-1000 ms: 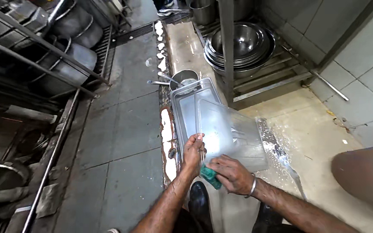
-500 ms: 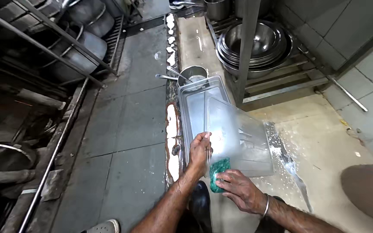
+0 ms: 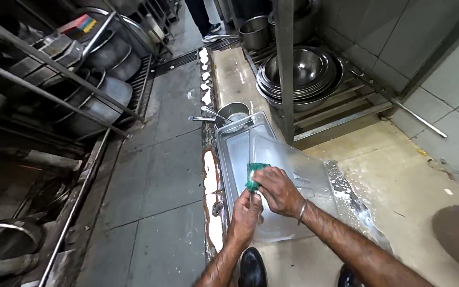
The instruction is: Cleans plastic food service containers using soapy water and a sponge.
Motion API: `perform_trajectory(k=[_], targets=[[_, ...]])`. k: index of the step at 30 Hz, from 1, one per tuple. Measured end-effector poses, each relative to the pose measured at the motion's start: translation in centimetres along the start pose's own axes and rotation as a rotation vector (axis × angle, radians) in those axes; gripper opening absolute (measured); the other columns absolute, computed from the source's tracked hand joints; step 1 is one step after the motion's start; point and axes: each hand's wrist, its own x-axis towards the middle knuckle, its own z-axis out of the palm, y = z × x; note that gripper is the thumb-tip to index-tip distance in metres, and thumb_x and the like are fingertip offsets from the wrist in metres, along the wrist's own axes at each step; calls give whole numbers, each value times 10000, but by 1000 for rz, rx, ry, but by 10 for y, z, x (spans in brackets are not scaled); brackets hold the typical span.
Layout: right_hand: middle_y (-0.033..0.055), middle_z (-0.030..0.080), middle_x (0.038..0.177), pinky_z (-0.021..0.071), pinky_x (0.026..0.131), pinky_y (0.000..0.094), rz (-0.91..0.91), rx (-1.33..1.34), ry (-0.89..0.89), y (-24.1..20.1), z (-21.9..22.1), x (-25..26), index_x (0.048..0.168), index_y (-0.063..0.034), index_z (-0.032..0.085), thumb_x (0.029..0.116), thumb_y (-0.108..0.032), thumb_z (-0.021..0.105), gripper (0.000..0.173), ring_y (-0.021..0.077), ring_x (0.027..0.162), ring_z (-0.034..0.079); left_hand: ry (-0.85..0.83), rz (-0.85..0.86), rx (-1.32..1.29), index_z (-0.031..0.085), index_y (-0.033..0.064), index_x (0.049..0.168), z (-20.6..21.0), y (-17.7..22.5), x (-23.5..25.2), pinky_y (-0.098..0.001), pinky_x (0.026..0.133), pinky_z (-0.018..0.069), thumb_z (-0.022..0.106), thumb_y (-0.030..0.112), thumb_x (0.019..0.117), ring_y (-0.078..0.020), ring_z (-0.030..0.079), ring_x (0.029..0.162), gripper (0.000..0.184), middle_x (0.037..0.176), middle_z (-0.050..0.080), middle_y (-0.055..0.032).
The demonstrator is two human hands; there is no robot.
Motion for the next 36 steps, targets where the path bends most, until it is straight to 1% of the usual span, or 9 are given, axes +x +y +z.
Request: perform_trajectory(k=[3, 5, 11, 16, 21, 24, 28, 31, 36], targets=[[70, 704, 1273, 528, 965, 505, 19, -8, -12, 25, 4, 29, 1218, -93, 728, 988, -203, 521, 329, 288, 1231, 625, -17, -12, 117, 538, -29, 1366, -3, 5, 1, -262, 487, 490, 686, 118, 899, -125, 549, 562, 512, 799, 596, -59], [92, 694, 1302, 525, 971, 540, 75, -18, -7, 46, 9, 49, 1250, -80, 715, 989, -163, 531, 330, 323, 1257, 613, -40, -22, 185, 498, -24, 1408, -3, 7, 0, -267, 492, 504, 607, 18, 911, -128, 558, 571, 510, 823, 589, -49], [198, 658, 1348, 456, 1101, 545, 426, 80, 39, 100, 11, 99, 1368, -7, 629, 1057, -160, 486, 376, 379, 1314, 578, -101, 9, 217, 491, -41, 1402, 2, 9, -7, -269, 496, 519, 592, 23, 913, -126, 567, 564, 503, 833, 600, -45], [202, 456, 1588, 253, 1270, 524, 316, 211, 150, 52, 28, 33, 1461, 62, 521, 1060, -136, 443, 455, 362, 1520, 362, -58, 1, 223, 504, -30, 1401, -3, 5, -5, -269, 499, 531, 592, 24, 905, -123, 595, 581, 506, 849, 635, -51], [87, 468, 1605, 211, 1285, 534, 118, 252, -40, 9, 34, -19, 1455, -114, 577, 1115, -321, 345, 461, 283, 1551, 324, -49, 15, 237, 511, -33, 1247, -15, 0, -4, -262, 512, 544, 582, 13, 879, -116, 614, 578, 377, 837, 664, -39], [104, 422, 1632, 255, 1276, 506, 339, 111, -33, 84, 40, -44, 1527, -72, 497, 1104, -276, 400, 480, 272, 1548, 328, -63, 11, 213, 481, -35, 1387, -17, -4, -5, -243, 477, 535, 577, 11, 881, -105, 591, 553, 517, 806, 616, -9], [192, 327, 1666, 239, 1282, 510, 957, 69, -145, 206, 19, -109, 1601, -41, 350, 1072, -478, 479, 698, 347, 1556, 294, -58, -29, 211, 469, -20, 1398, -22, -2, -5, -244, 520, 550, 548, -42, 897, -104, 613, 603, 507, 834, 627, -9], [249, 253, 1677, 225, 1278, 538, 1243, 105, -124, 230, 6, -163, 1621, -7, 264, 1076, -513, 449, 767, 394, 1563, 251, -89, -33, 184, 441, -7, 1410, -18, 2, -4, -231, 486, 528, 510, -70, 912, -86, 583, 561, 506, 807, 608, 11], [200, 348, 1654, 219, 1289, 503, 927, 206, 12, 163, 11, -144, 1572, -25, 408, 1103, -340, 456, 567, 346, 1560, 284, -134, -46, 170, 447, 63, 1393, -18, 5, 0, -215, 487, 535, 445, -94, 947, -59, 586, 550, 473, 796, 628, 61]])
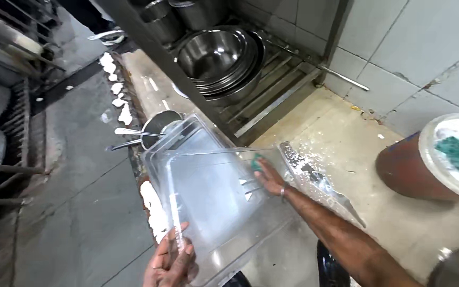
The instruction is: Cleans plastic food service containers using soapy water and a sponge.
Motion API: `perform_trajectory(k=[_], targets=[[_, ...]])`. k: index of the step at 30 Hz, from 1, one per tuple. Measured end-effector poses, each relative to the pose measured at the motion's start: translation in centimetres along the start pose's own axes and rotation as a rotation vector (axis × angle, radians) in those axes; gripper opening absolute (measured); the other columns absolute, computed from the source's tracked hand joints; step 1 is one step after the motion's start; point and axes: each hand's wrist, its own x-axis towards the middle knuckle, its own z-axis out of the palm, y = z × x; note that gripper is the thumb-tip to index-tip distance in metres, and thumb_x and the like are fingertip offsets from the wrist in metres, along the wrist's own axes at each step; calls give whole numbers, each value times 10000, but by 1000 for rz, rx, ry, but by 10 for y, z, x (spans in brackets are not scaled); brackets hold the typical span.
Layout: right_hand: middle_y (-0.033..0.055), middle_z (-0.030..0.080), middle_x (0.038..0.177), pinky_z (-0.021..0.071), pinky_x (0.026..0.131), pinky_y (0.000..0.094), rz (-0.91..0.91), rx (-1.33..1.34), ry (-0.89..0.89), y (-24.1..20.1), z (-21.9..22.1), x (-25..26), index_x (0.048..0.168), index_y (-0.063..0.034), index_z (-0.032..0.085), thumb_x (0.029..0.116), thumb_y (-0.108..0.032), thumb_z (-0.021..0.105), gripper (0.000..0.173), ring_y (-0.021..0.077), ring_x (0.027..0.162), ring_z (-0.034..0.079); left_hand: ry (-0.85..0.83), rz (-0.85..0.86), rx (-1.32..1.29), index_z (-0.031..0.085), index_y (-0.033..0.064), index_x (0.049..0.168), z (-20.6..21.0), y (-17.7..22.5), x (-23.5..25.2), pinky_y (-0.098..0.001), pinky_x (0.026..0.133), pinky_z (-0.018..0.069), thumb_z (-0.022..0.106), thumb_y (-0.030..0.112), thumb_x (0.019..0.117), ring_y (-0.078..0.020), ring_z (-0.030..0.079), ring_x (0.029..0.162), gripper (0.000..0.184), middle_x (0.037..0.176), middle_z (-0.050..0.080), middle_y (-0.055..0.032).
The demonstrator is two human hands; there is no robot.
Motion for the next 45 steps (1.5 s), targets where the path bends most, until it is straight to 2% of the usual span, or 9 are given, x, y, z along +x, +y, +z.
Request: perform_trajectory(k=[5, 9, 13, 17, 27, 36, 39, 43, 45], targets=[[88, 363, 1668, 282, 1212, 632, -331, -100, -108, -68, 15, 57, 1567, -150, 457, 1094, -253, 478, 485, 310, 1560, 291, -69, 23, 15, 499, 143, 1338, -11, -9, 3, -234, 528, 560, 456, -72, 969, -54, 618, 587, 429, 808, 664, 94], [152, 402, 1637, 282, 1250, 558, 44, -142, -15, 22, -7, 64, 1586, -108, 419, 1088, -281, 488, 531, 329, 1531, 351, -28, 30, 54, 509, 127, 1311, -11, -14, -2, -235, 602, 582, 475, -89, 954, -43, 645, 650, 419, 819, 675, 112], [229, 335, 1651, 279, 1266, 503, 355, -102, 51, 109, -29, -26, 1597, -2, 335, 1104, -264, 452, 570, 363, 1538, 330, -9, 42, 44, 412, 70, 1369, 2, -7, 0, -229, 505, 542, 438, -80, 960, -51, 592, 554, 437, 782, 634, 91], [223, 270, 1680, 260, 1277, 458, 446, -159, -86, 70, -15, -111, 1615, 5, 274, 1098, -241, 409, 589, 339, 1561, 287, 77, 42, 44, 415, 16, 1377, 18, 6, 3, -203, 441, 490, 426, -74, 949, -48, 534, 490, 437, 742, 596, 66], [149, 659, 1400, 528, 1066, 514, -575, 21, -368, -124, -23, -131, 1288, -54, 716, 868, 31, 596, 445, 300, 1282, 651, 171, 14, 68, 514, -4, 1346, 24, 4, 4, -235, 433, 459, 501, -23, 979, -99, 515, 502, 368, 761, 567, -38], [133, 750, 1080, 613, 851, 422, 183, 361, 123, -61, -102, -210, 1268, -18, 682, 829, -40, 671, 439, 207, 926, 735, -34, 96, -20, 540, -14, 1341, 78, 48, -6, -238, 438, 433, 475, 12, 1012, -96, 476, 485, 336, 710, 533, -23], [148, 749, 1049, 622, 783, 426, 363, 500, 427, -38, -130, -258, 1260, 10, 661, 832, 27, 650, 428, 221, 866, 736, -248, 245, 336, 574, 14, 1355, 99, 87, 6, -271, 486, 458, 504, 96, 987, -102, 503, 525, 384, 733, 567, -18], [167, 732, 1091, 620, 794, 420, 476, 549, 621, -32, -157, -312, 1275, 30, 641, 869, 44, 634, 406, 226, 891, 728, -605, 638, 1007, 600, 41, 1395, 136, 139, 6, -506, 886, 556, 568, 110, 1005, -278, 685, 943, 397, 1111, 698, -155], [169, 737, 1087, 624, 806, 414, 481, 569, 724, -24, -162, -337, 1263, 32, 651, 866, 34, 639, 397, 223, 899, 734, -676, 792, 1124, 653, 94, 1344, 153, 139, 7, -535, 833, 575, 600, 103, 973, -285, 697, 913, 375, 1103, 699, -135]])
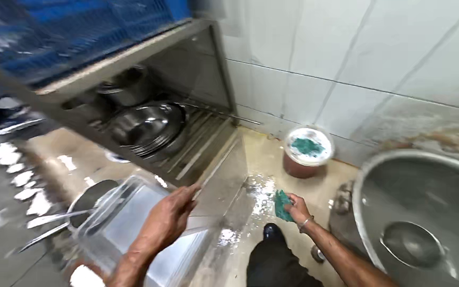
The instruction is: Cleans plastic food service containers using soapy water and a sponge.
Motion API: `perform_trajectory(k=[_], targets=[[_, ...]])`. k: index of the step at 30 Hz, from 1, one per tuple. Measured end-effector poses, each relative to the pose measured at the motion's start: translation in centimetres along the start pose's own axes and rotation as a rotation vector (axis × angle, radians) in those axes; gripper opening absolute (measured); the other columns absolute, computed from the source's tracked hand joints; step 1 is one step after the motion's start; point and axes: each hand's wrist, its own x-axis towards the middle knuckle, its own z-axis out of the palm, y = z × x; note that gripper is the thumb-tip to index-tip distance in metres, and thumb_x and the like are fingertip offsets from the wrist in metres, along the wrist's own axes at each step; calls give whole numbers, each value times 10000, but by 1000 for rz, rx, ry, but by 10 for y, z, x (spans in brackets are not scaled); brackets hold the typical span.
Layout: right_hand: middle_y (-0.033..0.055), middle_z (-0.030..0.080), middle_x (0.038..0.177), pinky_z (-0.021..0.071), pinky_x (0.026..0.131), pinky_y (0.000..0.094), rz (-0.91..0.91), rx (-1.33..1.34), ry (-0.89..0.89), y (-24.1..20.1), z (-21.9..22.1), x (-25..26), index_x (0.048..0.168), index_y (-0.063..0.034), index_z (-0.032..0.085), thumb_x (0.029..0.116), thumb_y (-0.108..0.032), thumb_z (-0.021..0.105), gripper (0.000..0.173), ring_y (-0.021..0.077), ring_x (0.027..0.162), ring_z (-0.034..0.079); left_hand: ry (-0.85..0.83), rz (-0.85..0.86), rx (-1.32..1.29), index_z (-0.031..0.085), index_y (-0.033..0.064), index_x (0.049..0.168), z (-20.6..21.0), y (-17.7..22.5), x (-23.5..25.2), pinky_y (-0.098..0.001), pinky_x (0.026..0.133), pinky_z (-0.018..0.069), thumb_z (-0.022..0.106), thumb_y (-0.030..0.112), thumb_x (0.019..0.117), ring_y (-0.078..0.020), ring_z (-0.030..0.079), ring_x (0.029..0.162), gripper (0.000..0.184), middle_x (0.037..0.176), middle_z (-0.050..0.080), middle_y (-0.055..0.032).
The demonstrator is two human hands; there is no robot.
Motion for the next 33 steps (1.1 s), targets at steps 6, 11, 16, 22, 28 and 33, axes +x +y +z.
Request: perform_trajectory(k=[6, 11, 16, 22, 28, 33], targets=[[141, 745, 1078, 615, 847, 374, -93, -51, 85, 12, -43, -22, 1244, 17, 672, 836, -14, 649, 409, 181, 926, 733, 55, 168, 139, 783, 133, 1107, 12, 8, -6, -583, 629, 565, 507, 114, 937, -316, 707, 768, 324, 963, 714, -107], [143, 749, 1022, 613, 816, 390, -121, -56, 166, 1, -57, -12, 1227, 16, 682, 844, 16, 663, 383, 188, 884, 731, 217, 200, 233, 798, 106, 983, 10, -4, -9, -684, 982, 431, 449, 96, 917, -367, 701, 974, 355, 1004, 744, -123], [209, 731, 1045, 596, 821, 472, -301, -95, 301, -45, -77, 33, 1273, 55, 653, 881, 56, 667, 392, 268, 887, 718, 350, 49, 197, 774, 45, 1043, 17, -5, -4, -785, 1051, 283, 460, 152, 961, -445, 672, 1078, 342, 1077, 735, -175], [271, 687, 1231, 508, 1007, 637, -406, -538, 277, -107, -122, 133, 1319, 18, 654, 921, -8, 700, 402, 428, 1141, 670, 534, 134, 210, 784, 87, 984, 35, 11, 14, -709, 1013, 353, 505, 87, 927, -352, 698, 949, 285, 948, 746, -129], [312, 653, 1280, 445, 1057, 669, -127, -986, -25, -77, -136, 220, 1285, 10, 678, 933, -182, 717, 403, 488, 1240, 602, 653, 305, 210, 721, 228, 1043, 12, 18, 61, -702, 1150, 237, 480, 138, 997, -186, 676, 1086, 261, 991, 735, 14], [338, 617, 1343, 416, 1085, 675, 20, -1234, -180, -70, -118, 238, 1306, 46, 656, 962, -158, 638, 401, 509, 1302, 564, 601, 251, 235, 744, 227, 1023, 32, -23, 47, -764, 1112, 265, 504, 89, 954, -210, 691, 1104, 285, 1011, 747, 24]])
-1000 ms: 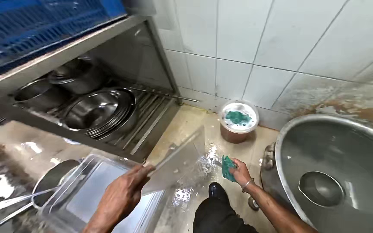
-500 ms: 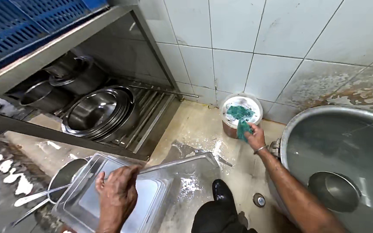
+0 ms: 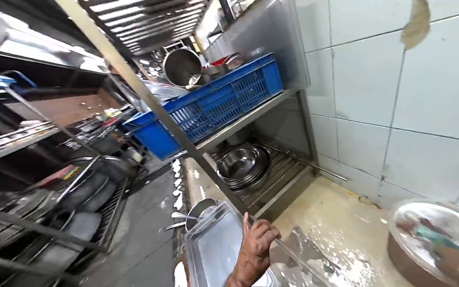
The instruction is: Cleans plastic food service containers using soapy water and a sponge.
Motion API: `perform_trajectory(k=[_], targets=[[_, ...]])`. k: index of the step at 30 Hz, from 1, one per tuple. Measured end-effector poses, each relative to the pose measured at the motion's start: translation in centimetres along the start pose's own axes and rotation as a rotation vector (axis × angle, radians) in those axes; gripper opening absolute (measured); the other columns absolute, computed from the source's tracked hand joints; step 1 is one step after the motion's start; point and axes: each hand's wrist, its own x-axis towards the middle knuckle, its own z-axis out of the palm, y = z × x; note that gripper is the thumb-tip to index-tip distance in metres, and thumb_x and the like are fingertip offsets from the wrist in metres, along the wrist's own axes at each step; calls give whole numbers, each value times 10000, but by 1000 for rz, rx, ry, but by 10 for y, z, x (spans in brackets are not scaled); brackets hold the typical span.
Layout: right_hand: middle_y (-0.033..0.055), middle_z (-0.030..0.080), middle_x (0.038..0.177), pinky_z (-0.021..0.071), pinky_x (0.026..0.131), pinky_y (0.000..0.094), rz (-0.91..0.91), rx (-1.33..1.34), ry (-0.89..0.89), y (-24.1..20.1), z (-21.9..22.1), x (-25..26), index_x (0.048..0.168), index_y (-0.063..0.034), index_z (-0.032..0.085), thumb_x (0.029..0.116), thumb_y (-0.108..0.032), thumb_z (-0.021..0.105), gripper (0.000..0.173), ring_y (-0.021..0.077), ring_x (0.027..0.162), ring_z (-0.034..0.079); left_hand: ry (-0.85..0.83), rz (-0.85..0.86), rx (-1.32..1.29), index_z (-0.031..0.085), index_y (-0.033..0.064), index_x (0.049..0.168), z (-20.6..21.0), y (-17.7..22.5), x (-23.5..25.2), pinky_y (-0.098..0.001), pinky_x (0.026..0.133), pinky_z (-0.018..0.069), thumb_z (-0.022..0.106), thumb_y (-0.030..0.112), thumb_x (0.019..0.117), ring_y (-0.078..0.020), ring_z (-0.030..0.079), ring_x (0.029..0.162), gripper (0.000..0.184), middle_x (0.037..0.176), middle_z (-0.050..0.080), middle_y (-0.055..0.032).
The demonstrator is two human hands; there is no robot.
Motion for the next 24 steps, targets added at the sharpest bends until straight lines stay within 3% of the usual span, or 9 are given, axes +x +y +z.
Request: perform_trajectory(k=[2, 4, 6, 7, 10, 12, 15, 19, 24], targets=[[369, 614, 1310, 417, 1089, 637, -75, -90, -29, -21, -16, -21, 1260, 135, 637, 1014, -155, 603, 382, 510, 1277, 576, 22, -93, 18, 726, 240, 1029, -2, -15, -27, -734, 1123, 282, 470, 141, 1003, -185, 673, 1153, 276, 1046, 741, 36], [386, 673, 803, 550, 596, 622, -563, -161, 382, 10, 5, -16, 827, 175, 690, 933, -204, 620, 399, 526, 714, 692, 70, -216, 13, 727, 240, 1053, -4, -23, -51, -717, 1126, 309, 445, 187, 1048, -216, 632, 1250, 287, 1135, 734, 15], [355, 569, 1396, 431, 1097, 612, -3, -203, -110, -54, -36, -53, 1334, 140, 571, 1069, -177, 503, 419, 482, 1333, 555, 146, -339, 12, 760, 140, 1057, -8, -21, -69, -699, 1119, 348, 480, 127, 1021, -381, 562, 1339, 282, 1286, 697, -130], [312, 547, 1454, 384, 1149, 595, 106, -124, -92, -62, -35, -58, 1407, 94, 547, 1075, -169, 508, 425, 446, 1389, 515, 181, -417, 7, 761, 70, 1060, -10, -17, -77, -659, 1144, 359, 487, 77, 999, -454, 509, 1371, 281, 1357, 641, -218], [353, 688, 825, 513, 580, 698, -387, 148, 695, 21, 34, -9, 993, 95, 732, 911, -183, 740, 290, 531, 718, 680, 278, -736, -76, 696, -62, 1187, -15, -3, -94, -495, 1108, 471, 456, -1, 951, -426, 511, 1375, 341, 1496, 478, -314], [375, 665, 1144, 456, 939, 752, -124, 385, 557, -1, 9, -41, 1243, 55, 672, 941, -82, 723, 335, 565, 1086, 636, 409, -1039, -353, 445, -34, 1489, -21, 8, -103, -428, 937, 598, 456, 33, 1005, -283, 624, 1262, 489, 1581, 399, -227], [390, 608, 1279, 417, 1063, 675, -68, 662, 706, -38, 0, -87, 1339, 107, 587, 951, -22, 682, 419, 529, 1213, 592, 698, -1434, -771, 180, 161, 1608, -31, 20, -102, -477, 766, 623, 455, 44, 1072, -324, 700, 1036, 614, 1501, 440, -201], [368, 603, 1299, 467, 1043, 605, -162, 772, 584, -103, 27, -119, 1395, 110, 536, 948, -41, 700, 500, 467, 1186, 613, 835, -1722, -1098, 539, 6, 1310, -29, 9, -119, -384, 750, 599, 307, 357, 1132, -257, 729, 930, 457, 1119, 714, -176], [232, 700, 1134, 587, 887, 463, -356, 980, 91, -258, 113, -136, 1307, 64, 614, 927, 25, 700, 392, 281, 982, 701, 622, -1581, -1078, 504, 4, 1411, -30, 17, -124, -366, 926, 559, 432, 273, 1114, -200, 673, 1112, 408, 1283, 664, -139]])
